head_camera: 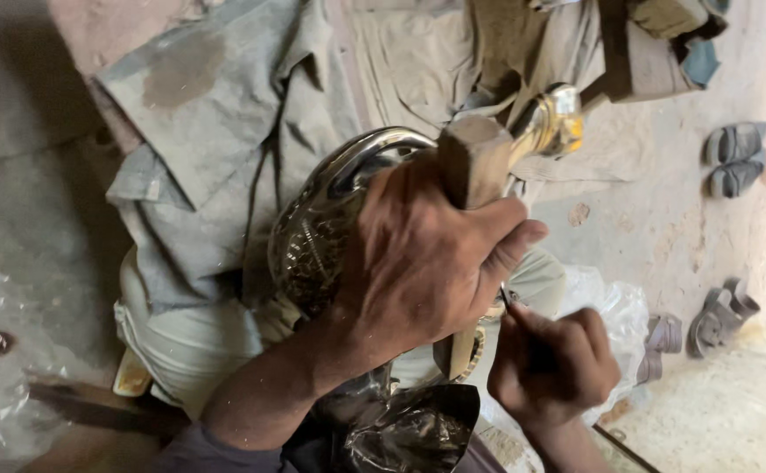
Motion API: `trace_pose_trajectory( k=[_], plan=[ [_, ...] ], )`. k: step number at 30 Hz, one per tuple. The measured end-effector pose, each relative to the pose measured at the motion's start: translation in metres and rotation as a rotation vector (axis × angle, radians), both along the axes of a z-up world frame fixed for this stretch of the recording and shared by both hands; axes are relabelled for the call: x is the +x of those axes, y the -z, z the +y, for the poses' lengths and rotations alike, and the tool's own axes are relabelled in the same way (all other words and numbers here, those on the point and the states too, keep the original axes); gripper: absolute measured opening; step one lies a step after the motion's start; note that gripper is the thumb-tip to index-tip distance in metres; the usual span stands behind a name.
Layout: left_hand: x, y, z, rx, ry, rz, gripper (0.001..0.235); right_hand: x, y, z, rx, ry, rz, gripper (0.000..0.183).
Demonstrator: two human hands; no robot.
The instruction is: The person uses a chisel and wooden mallet to engrave decorative patterns into a metal elephant statue. They repeatedly tap the chisel along the surface to create fine details.
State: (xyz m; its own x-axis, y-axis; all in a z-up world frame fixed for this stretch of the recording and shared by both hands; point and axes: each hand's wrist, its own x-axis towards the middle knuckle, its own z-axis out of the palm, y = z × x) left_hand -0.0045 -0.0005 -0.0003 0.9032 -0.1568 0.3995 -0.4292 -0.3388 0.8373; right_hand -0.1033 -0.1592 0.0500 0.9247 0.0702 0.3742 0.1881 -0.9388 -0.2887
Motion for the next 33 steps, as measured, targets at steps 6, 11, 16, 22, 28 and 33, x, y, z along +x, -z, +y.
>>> trace_pose_trajectory(
  k=[6, 11, 16, 22, 28, 33],
  plan=[
    [0.004, -0.012, 0.003, 0.076, 0.064, 0.032, 0.055, 0.005, -0.016, 0.007, 0.094, 0.074, 0.039, 0.014],
    [0.002, -0.006, 0.005, 0.095, 0.046, 0.024, 0.055, 0.002, -0.009, 0.002, 0.050, 0.017, 0.001, 0.014],
    [0.007, -0.008, 0.002, 0.054, 0.031, 0.001, 0.057, 0.002, -0.008, 0.001, 0.090, 0.081, 0.037, 0.014],
    [-0.004, -0.001, -0.001, 0.072, 0.031, 0.007, 0.058, -0.009, -0.007, -0.003, 0.059, 0.036, 0.048, 0.013],
    [-0.003, 0.003, 0.000, 0.018, -0.008, 0.012, 0.060, 0.002, 0.002, -0.010, 0.047, -0.040, 0.004, 0.011],
    [-0.001, -0.001, -0.001, 0.087, 0.020, 0.016, 0.059, -0.005, -0.004, -0.009, 0.096, -0.001, 0.078, 0.013]
  ],
)
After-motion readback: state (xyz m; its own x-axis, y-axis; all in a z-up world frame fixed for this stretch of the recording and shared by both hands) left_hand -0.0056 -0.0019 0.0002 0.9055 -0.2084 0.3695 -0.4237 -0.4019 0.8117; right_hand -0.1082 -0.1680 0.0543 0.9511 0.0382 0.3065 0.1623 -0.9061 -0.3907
